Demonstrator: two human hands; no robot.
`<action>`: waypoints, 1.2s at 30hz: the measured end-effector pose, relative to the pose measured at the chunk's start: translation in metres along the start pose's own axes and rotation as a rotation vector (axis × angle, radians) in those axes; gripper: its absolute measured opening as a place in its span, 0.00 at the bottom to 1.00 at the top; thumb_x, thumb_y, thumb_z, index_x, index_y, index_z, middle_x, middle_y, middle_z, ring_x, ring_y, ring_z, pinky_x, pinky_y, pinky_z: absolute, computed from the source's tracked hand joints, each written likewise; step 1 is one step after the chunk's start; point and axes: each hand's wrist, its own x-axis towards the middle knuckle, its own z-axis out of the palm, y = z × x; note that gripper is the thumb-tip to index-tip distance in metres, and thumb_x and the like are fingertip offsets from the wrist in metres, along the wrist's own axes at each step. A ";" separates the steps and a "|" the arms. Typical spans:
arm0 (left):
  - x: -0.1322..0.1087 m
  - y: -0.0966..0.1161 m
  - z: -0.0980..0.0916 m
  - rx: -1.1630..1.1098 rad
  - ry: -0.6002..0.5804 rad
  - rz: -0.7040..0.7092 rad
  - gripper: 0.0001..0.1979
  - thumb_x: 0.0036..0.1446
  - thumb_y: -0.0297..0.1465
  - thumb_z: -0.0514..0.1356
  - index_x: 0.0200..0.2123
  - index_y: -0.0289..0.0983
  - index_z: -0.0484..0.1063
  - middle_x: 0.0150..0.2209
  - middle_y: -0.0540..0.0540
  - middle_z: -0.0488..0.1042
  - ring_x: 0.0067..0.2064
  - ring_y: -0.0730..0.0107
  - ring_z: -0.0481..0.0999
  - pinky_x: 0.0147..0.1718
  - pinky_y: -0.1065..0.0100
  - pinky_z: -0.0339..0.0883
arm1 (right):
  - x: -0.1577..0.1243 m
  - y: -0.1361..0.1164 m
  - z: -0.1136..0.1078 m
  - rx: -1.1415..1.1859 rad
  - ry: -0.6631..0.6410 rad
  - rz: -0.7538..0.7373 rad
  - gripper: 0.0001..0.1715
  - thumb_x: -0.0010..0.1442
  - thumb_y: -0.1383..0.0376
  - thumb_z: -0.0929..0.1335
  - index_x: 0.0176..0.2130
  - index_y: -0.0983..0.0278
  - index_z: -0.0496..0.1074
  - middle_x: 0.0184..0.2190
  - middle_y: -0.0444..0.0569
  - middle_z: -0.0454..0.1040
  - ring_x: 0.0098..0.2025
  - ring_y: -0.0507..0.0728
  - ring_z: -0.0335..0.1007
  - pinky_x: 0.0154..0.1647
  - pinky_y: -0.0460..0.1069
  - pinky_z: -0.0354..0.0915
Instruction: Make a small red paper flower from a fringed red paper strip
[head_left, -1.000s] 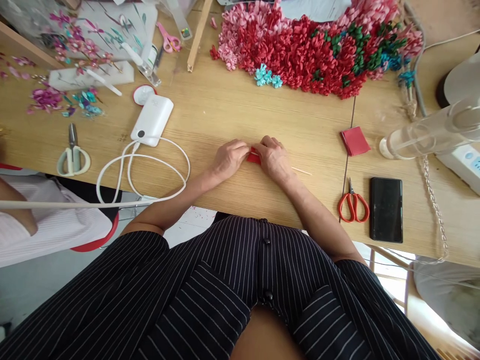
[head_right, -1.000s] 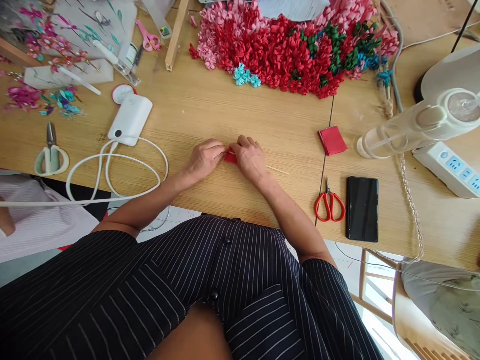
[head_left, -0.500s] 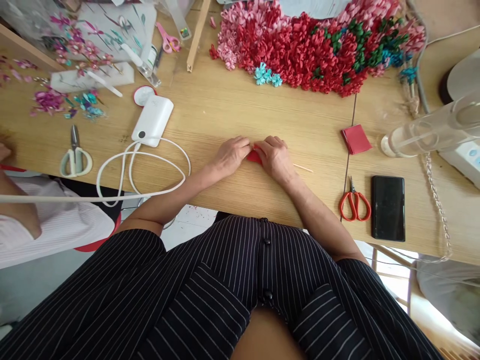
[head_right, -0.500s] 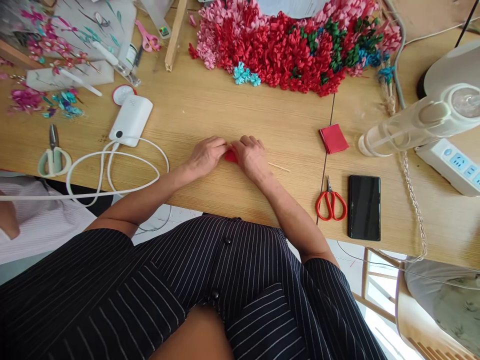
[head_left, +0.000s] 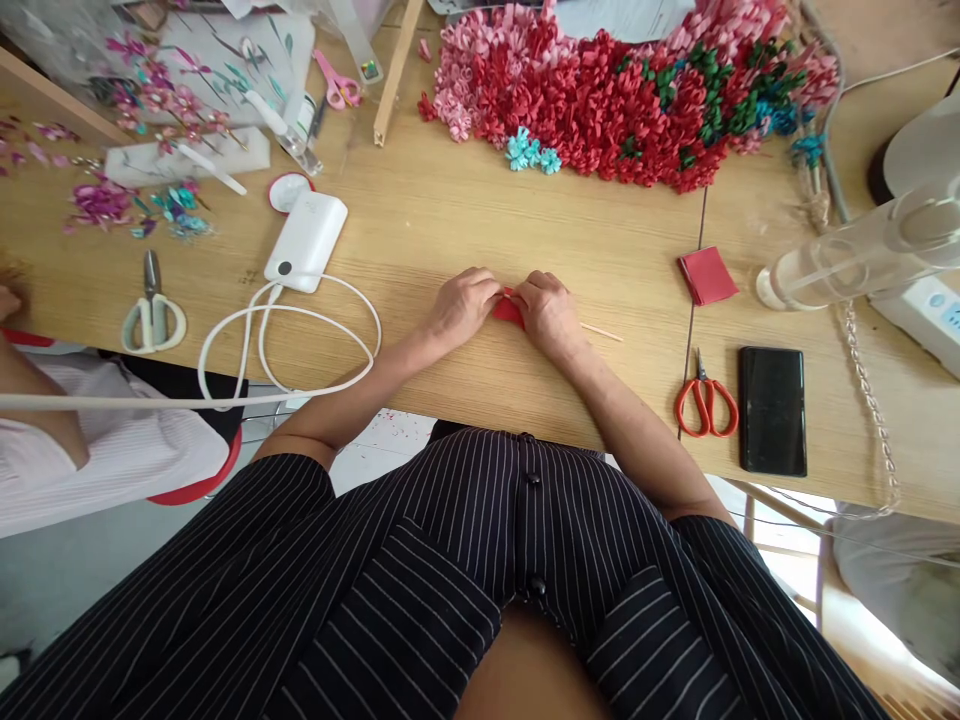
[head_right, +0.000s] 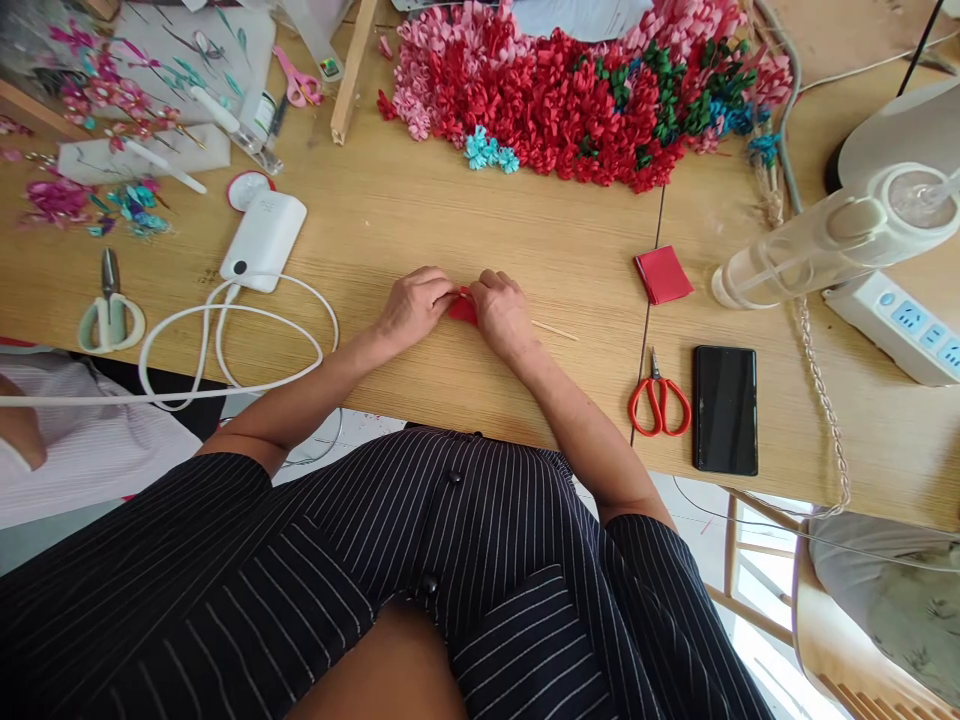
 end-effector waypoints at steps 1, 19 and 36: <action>-0.002 0.001 0.000 0.025 -0.005 0.006 0.14 0.72 0.28 0.55 0.38 0.36 0.80 0.40 0.42 0.80 0.44 0.60 0.77 0.44 0.61 0.71 | -0.001 -0.001 -0.001 0.002 -0.003 0.007 0.18 0.73 0.67 0.63 0.36 0.65 0.79 0.39 0.56 0.79 0.41 0.59 0.70 0.47 0.54 0.68; -0.006 0.009 -0.005 0.070 -0.107 -0.036 0.24 0.78 0.33 0.44 0.51 0.35 0.81 0.43 0.40 0.80 0.47 0.59 0.78 0.48 0.59 0.72 | -0.007 0.016 -0.017 0.120 0.232 0.091 0.17 0.73 0.66 0.61 0.50 0.62 0.78 0.42 0.54 0.77 0.46 0.61 0.72 0.50 0.57 0.69; -0.004 0.005 -0.002 0.012 -0.079 -0.050 0.23 0.76 0.33 0.47 0.48 0.35 0.83 0.40 0.39 0.79 0.45 0.57 0.77 0.46 0.58 0.72 | -0.008 0.020 -0.017 0.116 0.309 0.076 0.20 0.74 0.64 0.59 0.52 0.62 0.77 0.41 0.54 0.77 0.46 0.61 0.73 0.51 0.57 0.70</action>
